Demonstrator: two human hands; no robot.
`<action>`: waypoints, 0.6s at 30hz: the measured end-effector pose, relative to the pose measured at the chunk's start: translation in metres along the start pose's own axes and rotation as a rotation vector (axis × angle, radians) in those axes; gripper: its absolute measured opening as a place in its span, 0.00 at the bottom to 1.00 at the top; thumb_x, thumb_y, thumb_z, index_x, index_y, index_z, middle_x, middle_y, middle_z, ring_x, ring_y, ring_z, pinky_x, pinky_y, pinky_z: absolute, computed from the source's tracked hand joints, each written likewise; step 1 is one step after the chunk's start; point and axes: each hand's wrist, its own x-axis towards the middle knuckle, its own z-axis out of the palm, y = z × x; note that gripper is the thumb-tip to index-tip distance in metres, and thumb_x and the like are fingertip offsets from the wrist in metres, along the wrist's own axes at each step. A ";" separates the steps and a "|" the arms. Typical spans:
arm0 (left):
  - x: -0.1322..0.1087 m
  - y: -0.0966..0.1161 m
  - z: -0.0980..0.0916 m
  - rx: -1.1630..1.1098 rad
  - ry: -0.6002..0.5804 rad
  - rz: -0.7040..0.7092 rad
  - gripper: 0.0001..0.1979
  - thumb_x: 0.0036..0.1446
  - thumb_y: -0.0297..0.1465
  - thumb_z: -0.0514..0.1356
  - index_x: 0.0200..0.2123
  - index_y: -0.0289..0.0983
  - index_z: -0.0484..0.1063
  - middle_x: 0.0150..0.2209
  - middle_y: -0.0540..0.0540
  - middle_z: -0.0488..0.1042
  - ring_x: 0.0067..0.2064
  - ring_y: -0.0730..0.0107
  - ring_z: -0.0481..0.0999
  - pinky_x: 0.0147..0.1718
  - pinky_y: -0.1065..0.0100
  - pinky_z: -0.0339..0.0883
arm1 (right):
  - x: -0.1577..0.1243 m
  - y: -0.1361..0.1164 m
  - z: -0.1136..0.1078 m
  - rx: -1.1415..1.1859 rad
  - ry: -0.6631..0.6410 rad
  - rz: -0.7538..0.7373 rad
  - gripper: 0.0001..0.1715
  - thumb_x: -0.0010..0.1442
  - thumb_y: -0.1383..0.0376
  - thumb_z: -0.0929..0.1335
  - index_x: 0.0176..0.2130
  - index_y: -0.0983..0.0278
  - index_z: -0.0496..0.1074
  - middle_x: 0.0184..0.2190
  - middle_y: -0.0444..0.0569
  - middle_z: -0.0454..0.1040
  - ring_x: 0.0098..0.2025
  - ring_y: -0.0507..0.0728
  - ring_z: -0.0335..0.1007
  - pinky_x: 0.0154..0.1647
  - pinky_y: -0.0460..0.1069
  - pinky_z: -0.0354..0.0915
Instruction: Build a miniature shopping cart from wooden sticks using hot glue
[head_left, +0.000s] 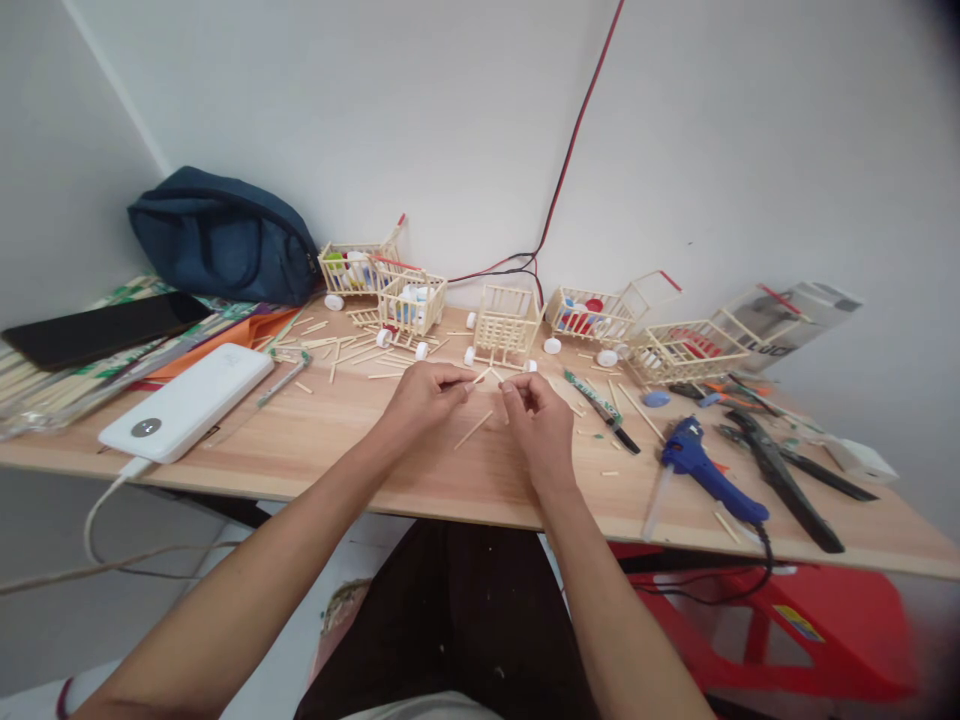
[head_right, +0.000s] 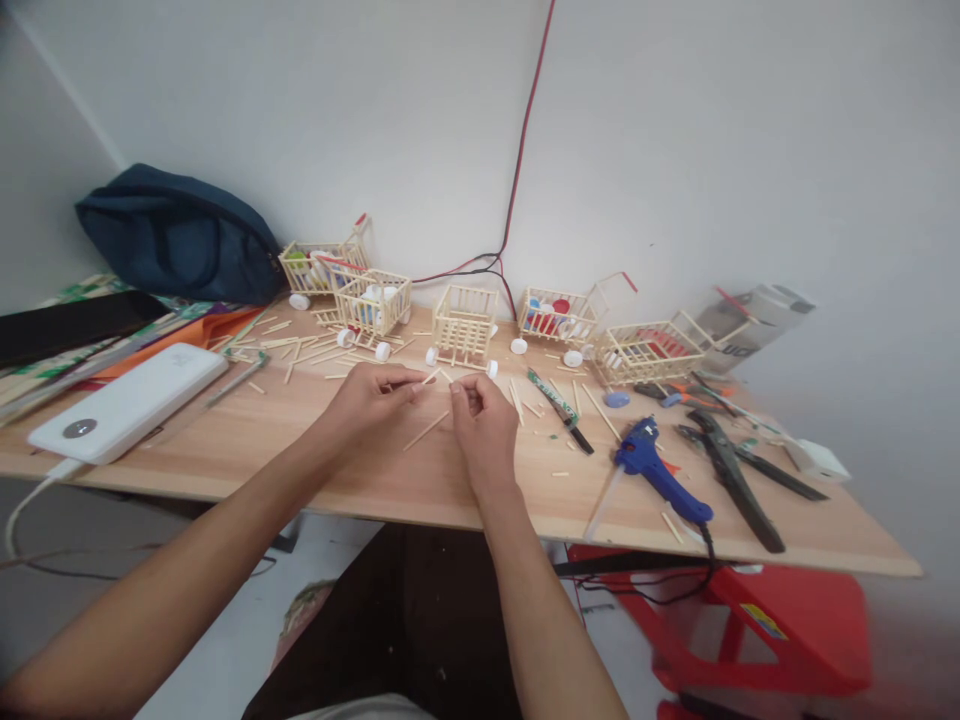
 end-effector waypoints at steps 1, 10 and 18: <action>0.000 0.000 0.000 0.002 -0.002 0.005 0.13 0.52 0.29 0.59 0.40 0.35 0.80 0.40 0.45 0.81 0.41 0.64 0.79 0.42 0.69 0.70 | 0.000 0.000 0.000 0.000 0.000 0.000 0.10 0.59 0.60 0.64 0.31 0.63 0.70 0.25 0.41 0.70 0.27 0.51 0.62 0.33 0.46 0.58; 0.000 0.001 -0.001 0.044 -0.014 0.031 0.12 0.53 0.28 0.59 0.39 0.35 0.80 0.37 0.46 0.81 0.38 0.65 0.79 0.39 0.71 0.69 | -0.001 -0.003 -0.001 0.017 -0.009 0.027 0.11 0.59 0.60 0.63 0.31 0.63 0.71 0.24 0.41 0.69 0.26 0.51 0.61 0.31 0.46 0.57; 0.001 -0.002 0.000 0.033 -0.022 0.063 0.11 0.53 0.28 0.59 0.38 0.35 0.80 0.37 0.46 0.81 0.37 0.66 0.79 0.38 0.70 0.69 | 0.000 -0.001 0.000 0.014 0.001 0.017 0.12 0.59 0.59 0.63 0.30 0.63 0.71 0.23 0.41 0.68 0.26 0.51 0.60 0.31 0.46 0.56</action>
